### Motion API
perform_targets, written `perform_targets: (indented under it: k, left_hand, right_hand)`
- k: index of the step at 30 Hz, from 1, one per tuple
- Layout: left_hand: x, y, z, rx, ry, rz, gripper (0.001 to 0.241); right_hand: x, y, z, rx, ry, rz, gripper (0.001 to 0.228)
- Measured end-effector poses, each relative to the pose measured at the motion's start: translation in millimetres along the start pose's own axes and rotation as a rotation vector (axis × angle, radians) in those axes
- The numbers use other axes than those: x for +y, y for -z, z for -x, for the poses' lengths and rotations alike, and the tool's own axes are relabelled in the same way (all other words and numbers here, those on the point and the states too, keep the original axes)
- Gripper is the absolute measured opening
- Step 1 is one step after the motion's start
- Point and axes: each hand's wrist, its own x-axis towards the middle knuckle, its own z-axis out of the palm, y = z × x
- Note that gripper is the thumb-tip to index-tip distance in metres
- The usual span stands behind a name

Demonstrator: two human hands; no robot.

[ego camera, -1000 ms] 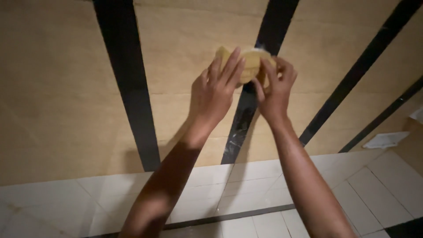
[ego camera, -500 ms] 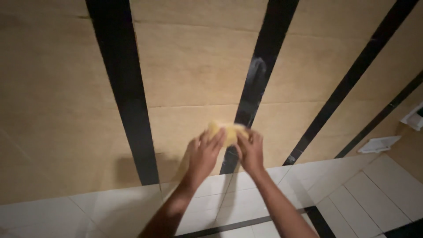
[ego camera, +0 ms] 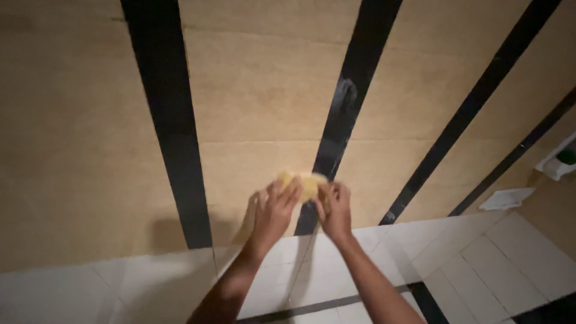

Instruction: The person scrubs a tiled wall with a yellow sponge, moving it up and down along the vertical grout lines. The person applies soap to the sponge and continues scrubbing the wall surface.

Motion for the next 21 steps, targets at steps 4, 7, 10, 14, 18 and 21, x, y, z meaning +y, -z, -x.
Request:
perform_targets:
  k: [4, 7, 10, 14, 18, 21]
  left_hand:
    - [-4, 40, -65, 0.11, 0.028, -0.034, 0.05]
    - [-11, 76, -114, 0.226, 0.024, 0.021, 0.046]
    - [-17, 104, -142, 0.278, 0.021, 0.005, 0.049]
    - [-24, 108, -144, 0.256, 0.0, -0.016, 0.054]
    - [-20, 114, -133, 0.237, -0.005, -0.015, 0.051]
    - [-17, 106, -119, 0.192, 0.002, -0.01, 0.05]
  right_hand:
    - [-16, 32, -74, 0.025, -0.012, 0.022, 0.042]
    - [-43, 63, -125, 0.146, 0.158, 0.063, 0.046]
    - [-69, 88, -154, 0.193, 0.243, 0.051, 0.047]
    - [-74, 93, -160, 0.186, 0.298, 0.02, 0.054]
    - [-57, 78, -150, 0.173, 0.282, -0.053, 0.058]
    - [-50, 59, -138, 0.195, 0.211, -0.073, 0.052]
